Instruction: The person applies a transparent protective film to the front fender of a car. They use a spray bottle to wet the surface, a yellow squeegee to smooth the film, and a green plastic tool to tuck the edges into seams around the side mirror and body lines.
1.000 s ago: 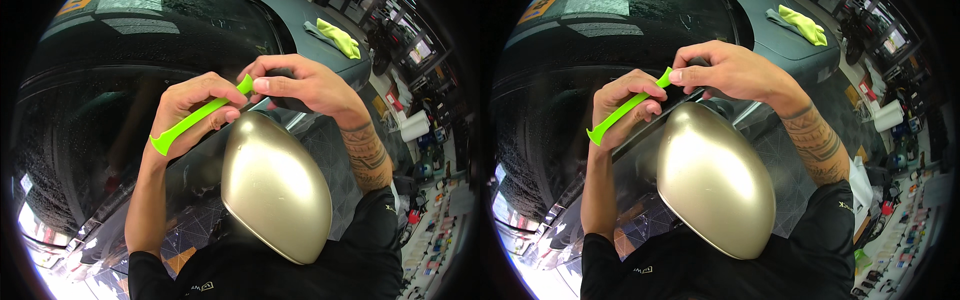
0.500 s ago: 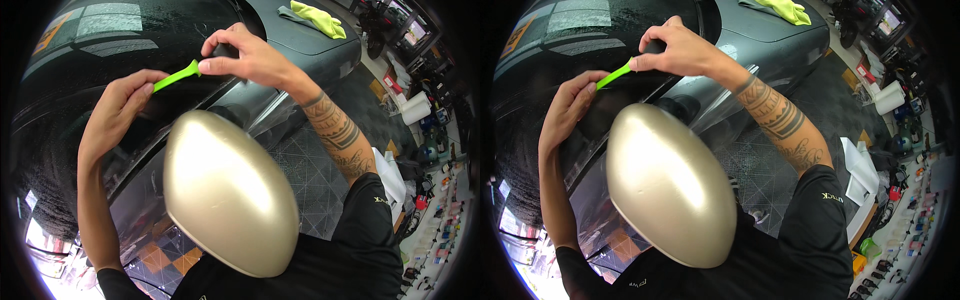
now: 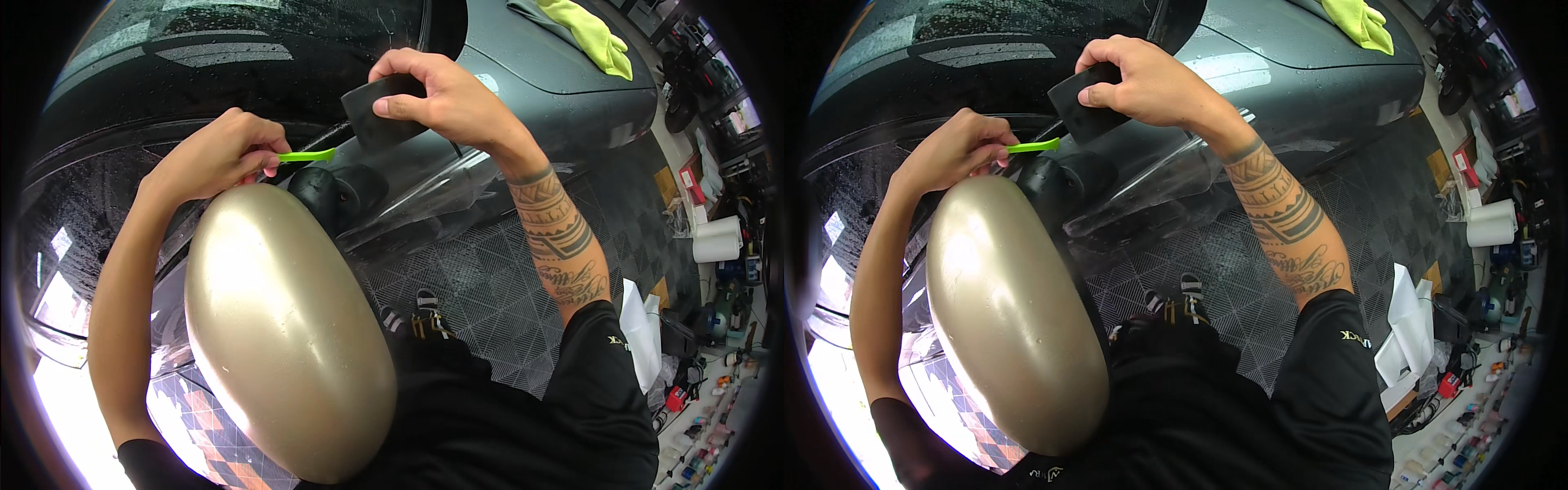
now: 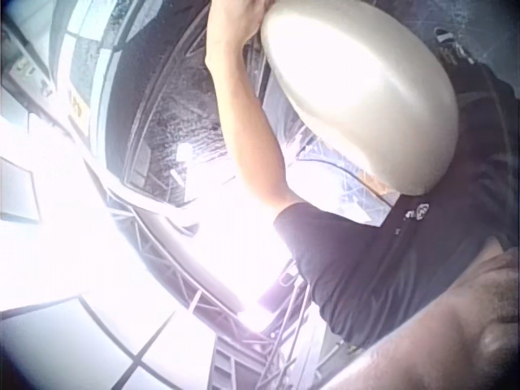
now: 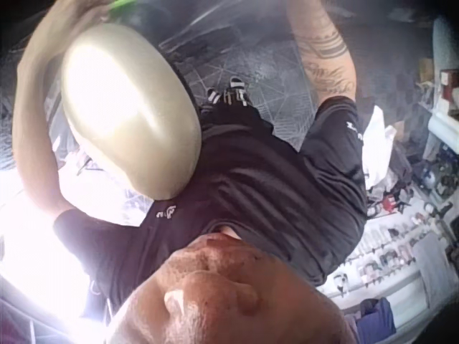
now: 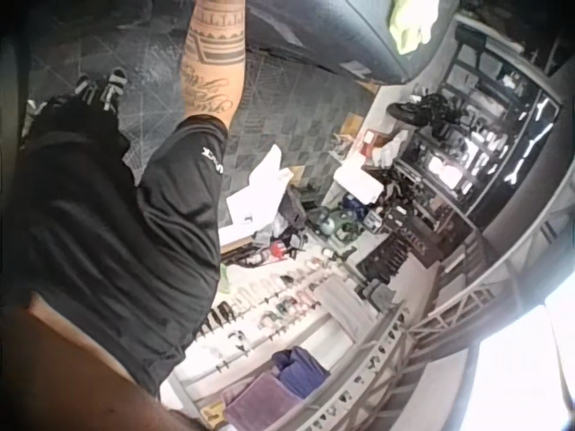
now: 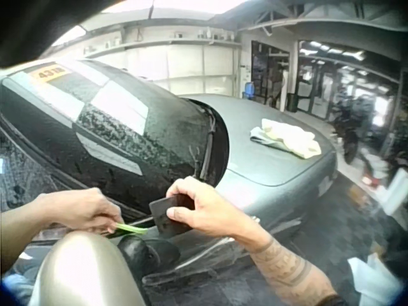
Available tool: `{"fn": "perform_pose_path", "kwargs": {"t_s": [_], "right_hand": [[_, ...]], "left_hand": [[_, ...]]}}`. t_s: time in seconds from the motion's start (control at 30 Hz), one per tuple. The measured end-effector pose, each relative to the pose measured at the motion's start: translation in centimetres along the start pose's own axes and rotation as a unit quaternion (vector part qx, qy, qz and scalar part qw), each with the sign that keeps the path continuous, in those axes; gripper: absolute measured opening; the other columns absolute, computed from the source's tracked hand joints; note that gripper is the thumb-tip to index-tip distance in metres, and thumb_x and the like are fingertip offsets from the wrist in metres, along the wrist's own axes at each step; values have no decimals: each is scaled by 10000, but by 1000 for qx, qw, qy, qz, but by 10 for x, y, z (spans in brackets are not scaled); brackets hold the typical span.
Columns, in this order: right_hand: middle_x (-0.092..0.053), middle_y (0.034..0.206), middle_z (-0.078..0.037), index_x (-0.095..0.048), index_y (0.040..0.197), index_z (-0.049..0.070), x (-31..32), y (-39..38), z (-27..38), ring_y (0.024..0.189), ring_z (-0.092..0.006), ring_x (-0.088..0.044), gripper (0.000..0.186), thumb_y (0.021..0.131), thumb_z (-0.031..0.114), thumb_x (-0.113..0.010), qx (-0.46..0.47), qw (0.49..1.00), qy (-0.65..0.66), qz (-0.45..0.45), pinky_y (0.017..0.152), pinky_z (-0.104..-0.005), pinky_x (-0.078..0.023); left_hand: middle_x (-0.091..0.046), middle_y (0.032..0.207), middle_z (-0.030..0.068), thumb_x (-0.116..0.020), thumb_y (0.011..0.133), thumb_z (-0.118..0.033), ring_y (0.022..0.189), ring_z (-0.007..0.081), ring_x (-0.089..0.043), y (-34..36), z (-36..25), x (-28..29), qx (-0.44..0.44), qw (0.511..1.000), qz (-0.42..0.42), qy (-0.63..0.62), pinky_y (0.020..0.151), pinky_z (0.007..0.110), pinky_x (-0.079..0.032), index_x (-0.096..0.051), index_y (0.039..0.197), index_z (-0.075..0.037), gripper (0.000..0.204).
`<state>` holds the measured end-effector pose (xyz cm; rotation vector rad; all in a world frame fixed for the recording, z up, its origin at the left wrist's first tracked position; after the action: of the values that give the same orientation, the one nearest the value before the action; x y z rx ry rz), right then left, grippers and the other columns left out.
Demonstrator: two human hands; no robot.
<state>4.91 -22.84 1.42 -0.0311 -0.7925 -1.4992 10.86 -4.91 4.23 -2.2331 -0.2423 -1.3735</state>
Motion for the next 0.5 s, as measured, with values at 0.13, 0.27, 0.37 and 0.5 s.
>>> {"fn": "perform_pose_path", "kwargs": {"t_s": [0.13,0.27,0.37,0.5], "right_hand": [[-579,891,-27,-595,976,12,12,-10,-11,870,-112,-534,255,829,192,-699,-55,998,28,-18,791,-249,-426],[-558,903,-76,-606,994,21,30,-26,-19,876,-203,-549,273,797,180,-707,-47,997,45,-33,799,-307,-432],[-524,879,-56,-586,963,11,34,-28,-17,840,-175,-516,246,782,124,-708,-51,995,87,-2,772,-282,-408],[-505,876,-57,-577,917,13,28,-27,-18,840,-168,-487,212,762,66,-711,-43,987,143,54,765,-275,-385]], "left_hand": [[-592,604,113,-580,842,18,492,197,-593,16,-7,-2,-12,999,13,38,494,327,-465,-598,813,53,50],[-623,662,155,-611,830,1,575,280,-632,19,-16,-4,-83,988,-40,126,533,365,-486,-579,749,38,94],[-627,680,167,-629,812,-4,619,305,-640,10,-8,0,-39,985,-32,163,571,386,-499,-590,737,32,91],[-621,699,164,-639,782,3,661,324,-637,2,-2,-1,27,989,2,148,607,404,-511,-593,734,36,75]]}}
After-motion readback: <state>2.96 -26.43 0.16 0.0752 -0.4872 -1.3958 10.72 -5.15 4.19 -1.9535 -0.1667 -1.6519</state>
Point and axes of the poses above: each hand's wrist, its own y-axis towards the middle knuckle, its own x-axis out of the back of the hand, z = x × y, the point moved 7 cm from there along y, towards the middle knuckle
